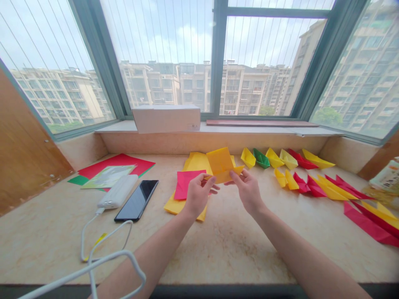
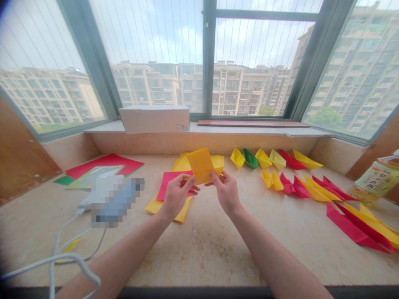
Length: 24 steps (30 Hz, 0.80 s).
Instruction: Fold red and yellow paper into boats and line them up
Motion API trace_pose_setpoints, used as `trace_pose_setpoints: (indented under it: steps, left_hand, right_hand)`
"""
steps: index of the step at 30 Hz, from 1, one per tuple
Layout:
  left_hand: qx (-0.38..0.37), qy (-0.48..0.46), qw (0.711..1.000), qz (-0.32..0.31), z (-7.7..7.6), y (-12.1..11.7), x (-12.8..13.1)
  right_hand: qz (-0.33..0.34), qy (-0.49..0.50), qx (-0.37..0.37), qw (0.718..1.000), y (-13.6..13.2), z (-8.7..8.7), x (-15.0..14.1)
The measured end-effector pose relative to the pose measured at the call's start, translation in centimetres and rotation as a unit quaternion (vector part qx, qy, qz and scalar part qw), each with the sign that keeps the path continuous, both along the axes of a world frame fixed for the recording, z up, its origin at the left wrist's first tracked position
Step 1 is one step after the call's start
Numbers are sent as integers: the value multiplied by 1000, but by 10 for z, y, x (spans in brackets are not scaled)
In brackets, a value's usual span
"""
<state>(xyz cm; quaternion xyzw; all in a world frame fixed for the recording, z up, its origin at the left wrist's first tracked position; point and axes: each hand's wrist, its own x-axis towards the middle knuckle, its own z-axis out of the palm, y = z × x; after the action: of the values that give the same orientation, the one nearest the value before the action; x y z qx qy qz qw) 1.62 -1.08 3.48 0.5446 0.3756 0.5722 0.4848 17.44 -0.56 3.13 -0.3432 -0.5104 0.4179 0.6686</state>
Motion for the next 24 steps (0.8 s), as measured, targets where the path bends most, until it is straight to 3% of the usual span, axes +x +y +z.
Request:
trace_pose_setpoints:
  steps: [6,15,24]
  left_hand:
    - [-31,-11,999,12,-1,1,-1]
    - [-17,-35,998,45,3,1,-1]
    - [-36,-29,999,-9,7,-1,0]
  right_hand:
    - [39,17,-22,999,1,-1,1]
    - [70,33,-37,996,2,-3,1]
    - [82,22,-45,995,1,0,2]
